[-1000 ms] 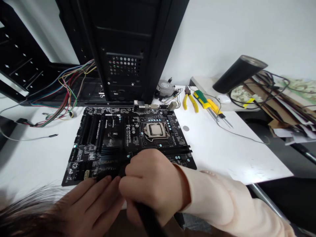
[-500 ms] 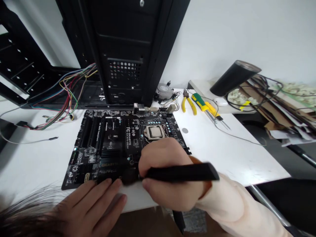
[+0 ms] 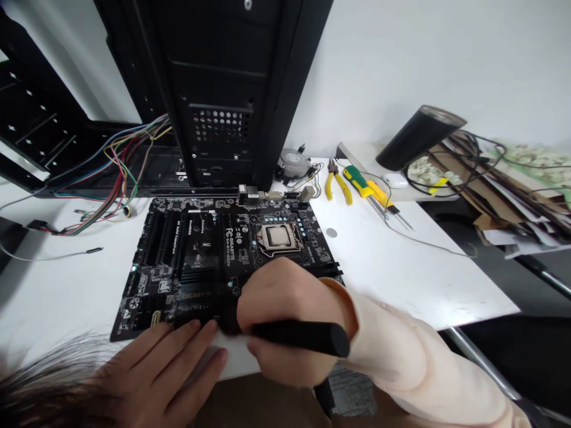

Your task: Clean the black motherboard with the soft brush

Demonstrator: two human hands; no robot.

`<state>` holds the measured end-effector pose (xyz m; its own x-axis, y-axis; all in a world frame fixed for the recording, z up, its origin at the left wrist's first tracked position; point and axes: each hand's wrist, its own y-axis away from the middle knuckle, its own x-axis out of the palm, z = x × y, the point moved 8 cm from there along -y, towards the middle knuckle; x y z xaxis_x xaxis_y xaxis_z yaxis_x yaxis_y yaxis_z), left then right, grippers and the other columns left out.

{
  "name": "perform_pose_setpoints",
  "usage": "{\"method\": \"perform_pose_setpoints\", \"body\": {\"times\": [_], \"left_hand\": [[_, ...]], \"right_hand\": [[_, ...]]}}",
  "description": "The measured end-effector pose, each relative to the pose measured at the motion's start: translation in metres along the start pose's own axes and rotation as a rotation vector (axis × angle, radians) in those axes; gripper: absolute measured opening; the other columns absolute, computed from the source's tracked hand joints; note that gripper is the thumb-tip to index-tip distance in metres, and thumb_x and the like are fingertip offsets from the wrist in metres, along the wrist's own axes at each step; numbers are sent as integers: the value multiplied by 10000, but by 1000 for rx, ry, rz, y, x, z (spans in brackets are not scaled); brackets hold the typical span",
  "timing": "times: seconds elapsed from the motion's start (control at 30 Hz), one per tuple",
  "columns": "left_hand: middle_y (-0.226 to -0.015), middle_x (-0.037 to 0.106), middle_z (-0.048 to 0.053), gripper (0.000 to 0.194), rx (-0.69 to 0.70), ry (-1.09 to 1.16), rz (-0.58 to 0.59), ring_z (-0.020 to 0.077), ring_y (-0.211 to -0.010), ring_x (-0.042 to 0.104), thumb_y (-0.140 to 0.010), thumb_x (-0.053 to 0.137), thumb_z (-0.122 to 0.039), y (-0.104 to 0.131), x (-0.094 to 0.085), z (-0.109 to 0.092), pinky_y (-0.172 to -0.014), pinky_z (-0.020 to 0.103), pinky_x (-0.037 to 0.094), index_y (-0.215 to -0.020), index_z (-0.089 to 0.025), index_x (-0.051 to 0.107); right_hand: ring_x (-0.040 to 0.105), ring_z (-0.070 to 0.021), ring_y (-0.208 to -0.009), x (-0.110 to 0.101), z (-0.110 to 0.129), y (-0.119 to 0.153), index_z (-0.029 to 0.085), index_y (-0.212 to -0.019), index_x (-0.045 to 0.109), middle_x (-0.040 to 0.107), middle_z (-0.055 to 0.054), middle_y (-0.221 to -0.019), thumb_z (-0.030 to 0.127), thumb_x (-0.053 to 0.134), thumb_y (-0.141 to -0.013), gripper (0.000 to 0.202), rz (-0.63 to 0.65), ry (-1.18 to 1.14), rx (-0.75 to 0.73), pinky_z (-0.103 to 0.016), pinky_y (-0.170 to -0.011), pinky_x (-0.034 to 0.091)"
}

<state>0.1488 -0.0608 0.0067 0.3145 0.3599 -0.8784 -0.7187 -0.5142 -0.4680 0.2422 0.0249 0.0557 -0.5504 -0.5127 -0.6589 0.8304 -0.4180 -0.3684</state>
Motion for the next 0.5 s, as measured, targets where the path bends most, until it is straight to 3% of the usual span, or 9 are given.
{"method": "perform_pose_setpoints", "body": {"times": [0.07, 0.17, 0.23, 0.33, 0.4, 0.5], "left_hand": [[-1062, 716, 30, 264, 10, -4, -8, 206, -973, 637, -989, 360, -128, -1, -1, 0, -862, 380, 426, -1052, -186, 609], [-1061, 716, 35, 264, 15, -10, -9, 208, -969, 636, -989, 356, -121, -1, 0, -1, -863, 382, 419, -1046, -184, 606], [-1068, 713, 42, 269, 5, -1, -13, 213, -975, 634, -992, 349, -126, 0, 1, 0, -866, 387, 414, -1048, -183, 606], [-1058, 715, 44, 264, -17, 20, -38, 212, -968, 633, -991, 357, -136, 1, 1, 1, -861, 384, 414, -1042, -185, 611], [-1051, 717, 42, 262, -15, 12, -46, 207, -968, 629, -990, 365, -135, 1, 1, 1, -859, 378, 412, -1036, -188, 617], [-1064, 714, 33, 261, -1, -1, -39, 194, -995, 615, -992, 376, -133, 2, 2, 0, -881, 368, 400, -1043, -197, 625]], "right_hand": [[451, -98, -521, -1, -3, 1, 198, -665, 471, 490, 32, -537, 128, 454, -731, 97, -25, -115, 4, -246, -522, 345], [439, -106, -524, -11, -6, 4, 197, -673, 483, 487, 24, -548, 107, 479, -729, 107, -136, 51, 48, -258, -507, 308], [418, -121, -522, -11, -2, 4, 205, -660, 466, 465, 18, -537, 119, 458, -749, 124, -112, 152, 26, -281, -509, 291], [437, -123, -514, -7, 0, 4, 217, -637, 420, 452, 25, -513, 159, 409, -805, 178, -17, 34, 40, -280, -522, 330], [442, -115, -499, -14, -2, 5, 220, -645, 423, 446, 31, -509, 166, 416, -822, 185, -79, 9, 76, -264, -507, 341], [412, -122, -471, -21, 0, 8, 226, -664, 441, 434, 27, -508, 132, 452, -778, 148, -138, 192, 38, -281, -463, 300]]}}
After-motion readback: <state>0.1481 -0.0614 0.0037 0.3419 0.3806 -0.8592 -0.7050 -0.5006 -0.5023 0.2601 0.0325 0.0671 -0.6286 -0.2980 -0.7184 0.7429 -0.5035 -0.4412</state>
